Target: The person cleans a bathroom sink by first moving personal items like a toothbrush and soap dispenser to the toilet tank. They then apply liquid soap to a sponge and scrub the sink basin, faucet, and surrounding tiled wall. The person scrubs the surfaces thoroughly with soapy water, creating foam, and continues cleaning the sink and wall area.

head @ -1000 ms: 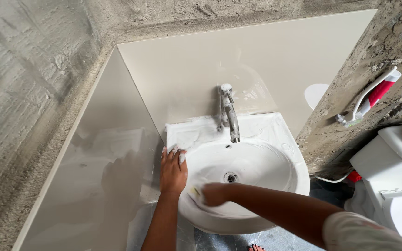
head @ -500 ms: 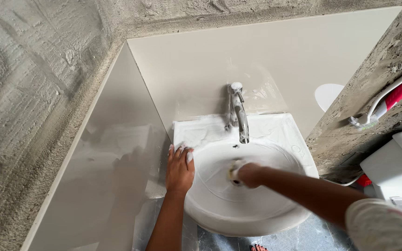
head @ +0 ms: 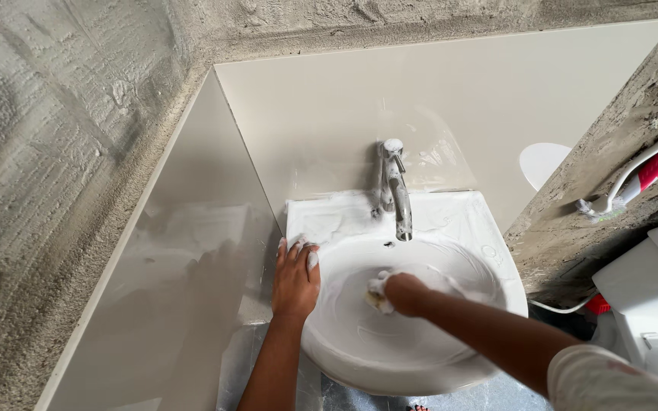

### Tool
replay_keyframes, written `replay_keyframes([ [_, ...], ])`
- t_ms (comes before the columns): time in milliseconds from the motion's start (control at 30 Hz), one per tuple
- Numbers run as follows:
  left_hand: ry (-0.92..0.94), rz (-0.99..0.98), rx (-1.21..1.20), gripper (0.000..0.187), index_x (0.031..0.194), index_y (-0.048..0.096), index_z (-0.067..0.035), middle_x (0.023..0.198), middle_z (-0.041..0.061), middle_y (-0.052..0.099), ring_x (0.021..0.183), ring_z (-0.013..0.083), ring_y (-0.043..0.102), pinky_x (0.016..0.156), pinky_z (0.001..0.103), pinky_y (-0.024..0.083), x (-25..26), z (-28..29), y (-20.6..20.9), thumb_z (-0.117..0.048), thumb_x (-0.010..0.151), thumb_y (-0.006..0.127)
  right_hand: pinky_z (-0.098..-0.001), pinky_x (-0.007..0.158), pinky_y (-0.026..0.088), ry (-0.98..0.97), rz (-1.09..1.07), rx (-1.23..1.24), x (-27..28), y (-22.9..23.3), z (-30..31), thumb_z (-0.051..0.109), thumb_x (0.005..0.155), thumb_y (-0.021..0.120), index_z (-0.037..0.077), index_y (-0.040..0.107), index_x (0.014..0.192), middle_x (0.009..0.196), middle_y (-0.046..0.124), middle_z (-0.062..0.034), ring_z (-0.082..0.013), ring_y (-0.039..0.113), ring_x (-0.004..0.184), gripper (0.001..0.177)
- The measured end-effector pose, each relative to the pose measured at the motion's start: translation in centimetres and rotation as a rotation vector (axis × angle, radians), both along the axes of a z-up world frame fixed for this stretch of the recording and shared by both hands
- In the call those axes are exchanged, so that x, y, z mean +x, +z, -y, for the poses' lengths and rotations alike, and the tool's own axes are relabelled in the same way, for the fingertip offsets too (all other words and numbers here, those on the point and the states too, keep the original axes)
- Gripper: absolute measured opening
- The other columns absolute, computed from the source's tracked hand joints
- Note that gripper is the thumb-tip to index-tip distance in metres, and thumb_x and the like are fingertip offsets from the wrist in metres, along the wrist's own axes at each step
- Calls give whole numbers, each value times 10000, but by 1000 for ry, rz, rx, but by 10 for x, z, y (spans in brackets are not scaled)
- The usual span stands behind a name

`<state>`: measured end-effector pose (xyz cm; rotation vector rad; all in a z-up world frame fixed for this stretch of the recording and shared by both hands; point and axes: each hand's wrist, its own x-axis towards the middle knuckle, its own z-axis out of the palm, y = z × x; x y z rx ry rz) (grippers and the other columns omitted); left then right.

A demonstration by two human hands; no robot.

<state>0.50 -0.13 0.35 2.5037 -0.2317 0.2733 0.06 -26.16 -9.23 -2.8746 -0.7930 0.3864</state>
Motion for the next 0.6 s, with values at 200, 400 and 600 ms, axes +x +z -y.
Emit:
replay_keyframes([
  [200,-23,35,19,381,1254,663,-115,1490,137,523,1467,459,296,1207,484,252,-3,3,-3,-267,1046,382,-454,852,560,55,-468,-432,-2,27,29,124,872,731,146,665,1229,1197,615,-111,-318,683,1024,364],
  [400,-5,5,27,369,1246,667,-129,1472,118,531,1472,445,293,1203,474,258,-2,1,-1,-272,1017,416,-427,804,586,124,-373,-213,9,3,-13,56,842,716,63,699,1055,1082,673,-144,-301,712,956,213],
  [600,-25,31,-24,368,1256,668,-108,1468,128,549,1478,448,314,1203,470,286,0,-3,-1,-261,1028,423,-411,771,604,64,-120,-418,10,16,-6,39,834,703,22,715,948,1021,707,-167,-289,725,925,115],
])
